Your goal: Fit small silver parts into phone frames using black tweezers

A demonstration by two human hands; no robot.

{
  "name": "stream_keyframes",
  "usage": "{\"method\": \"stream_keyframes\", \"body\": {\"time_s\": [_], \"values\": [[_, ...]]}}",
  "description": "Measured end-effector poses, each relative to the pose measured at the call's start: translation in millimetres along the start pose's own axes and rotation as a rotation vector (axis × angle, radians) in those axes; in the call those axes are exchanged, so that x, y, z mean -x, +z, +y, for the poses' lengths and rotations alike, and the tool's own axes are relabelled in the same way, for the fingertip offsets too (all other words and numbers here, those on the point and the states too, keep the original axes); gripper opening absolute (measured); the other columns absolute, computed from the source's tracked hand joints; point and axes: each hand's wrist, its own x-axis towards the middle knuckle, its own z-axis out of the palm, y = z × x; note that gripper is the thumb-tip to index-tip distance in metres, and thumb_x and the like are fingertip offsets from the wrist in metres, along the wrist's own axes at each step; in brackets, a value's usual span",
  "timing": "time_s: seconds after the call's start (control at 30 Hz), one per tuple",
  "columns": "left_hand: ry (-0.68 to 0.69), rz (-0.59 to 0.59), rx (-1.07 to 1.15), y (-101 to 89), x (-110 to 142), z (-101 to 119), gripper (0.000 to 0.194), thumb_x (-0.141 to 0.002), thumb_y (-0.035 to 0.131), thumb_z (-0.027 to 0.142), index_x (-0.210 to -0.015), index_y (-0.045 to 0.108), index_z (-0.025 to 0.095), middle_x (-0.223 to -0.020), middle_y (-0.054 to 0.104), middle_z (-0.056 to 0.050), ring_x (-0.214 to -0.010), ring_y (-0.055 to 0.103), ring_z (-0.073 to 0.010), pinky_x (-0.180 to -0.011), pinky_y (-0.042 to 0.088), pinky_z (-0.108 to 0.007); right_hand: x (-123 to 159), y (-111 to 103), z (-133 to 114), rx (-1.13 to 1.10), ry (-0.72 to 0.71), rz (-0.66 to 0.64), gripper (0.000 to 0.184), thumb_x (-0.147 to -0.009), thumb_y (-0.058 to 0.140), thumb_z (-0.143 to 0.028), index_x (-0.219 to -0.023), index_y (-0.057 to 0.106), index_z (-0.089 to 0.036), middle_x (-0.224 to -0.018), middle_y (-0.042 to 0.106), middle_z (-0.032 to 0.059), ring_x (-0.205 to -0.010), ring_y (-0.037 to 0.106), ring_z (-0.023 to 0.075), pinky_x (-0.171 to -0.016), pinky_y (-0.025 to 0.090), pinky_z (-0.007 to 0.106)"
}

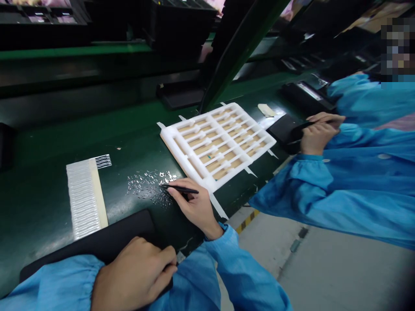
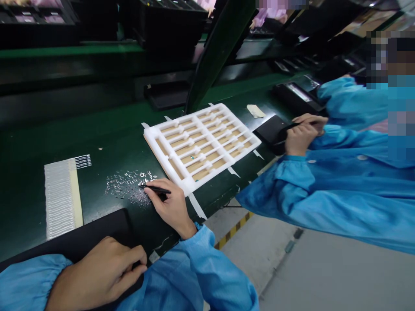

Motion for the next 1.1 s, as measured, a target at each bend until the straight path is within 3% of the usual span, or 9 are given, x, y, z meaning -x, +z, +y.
{"method": "stream_keyframes", "body": {"time_s": [0.13, 0.67, 1.1], "values": [[0.014, 0.033, -0.005, 1.3, 0.0, -0.9, 0.022, -0.109, 0.046, 0.033, -0.099, 0.063, 0.024, -0.079, 0.074, 0.000, -0.069, 0.071, -0.0210, -0.061, 0.038, -0.031, -0.1, 0.6, 0.0, -0.004, 0.001, -0.007, 0.008, -0.098, 0.076, -0.027, -0.101, 0.083, -0.024, -0.099, 0.081, 0.0080, -0.092, 0.077, 0.0227, -0.081, 0.065, 0.036], [-0.017, -0.022, 0.005, -3.0, -0.9, 2.1, 0.024, -0.110, 0.043, 0.034, -0.103, 0.063, 0.024, -0.082, 0.074, 0.000, -0.072, 0.071, -0.0201, -0.063, 0.039, -0.031, -0.7, -1.2, 4.4, -0.060, 0.060, 0.002, 0.011, -0.097, 0.077, -0.031, -0.103, 0.083, -0.025, -0.102, 0.080, 0.0087, -0.094, 0.077, 0.0237, -0.082, 0.066, 0.037], [-0.038, -0.007, 0.063, -4.2, -1.0, 3.3, 0.025, -0.107, 0.044, 0.032, -0.105, 0.067, 0.024, -0.082, 0.074, -0.003, -0.072, 0.072, -0.0224, -0.068, 0.044, -0.035, -2.1, -3.3, -3.3, -0.066, 0.029, -0.020, 0.012, -0.097, 0.075, -0.021, -0.102, 0.082, -0.029, -0.100, 0.080, 0.0069, -0.095, 0.076, 0.0236, -0.083, 0.064, 0.037]]}}
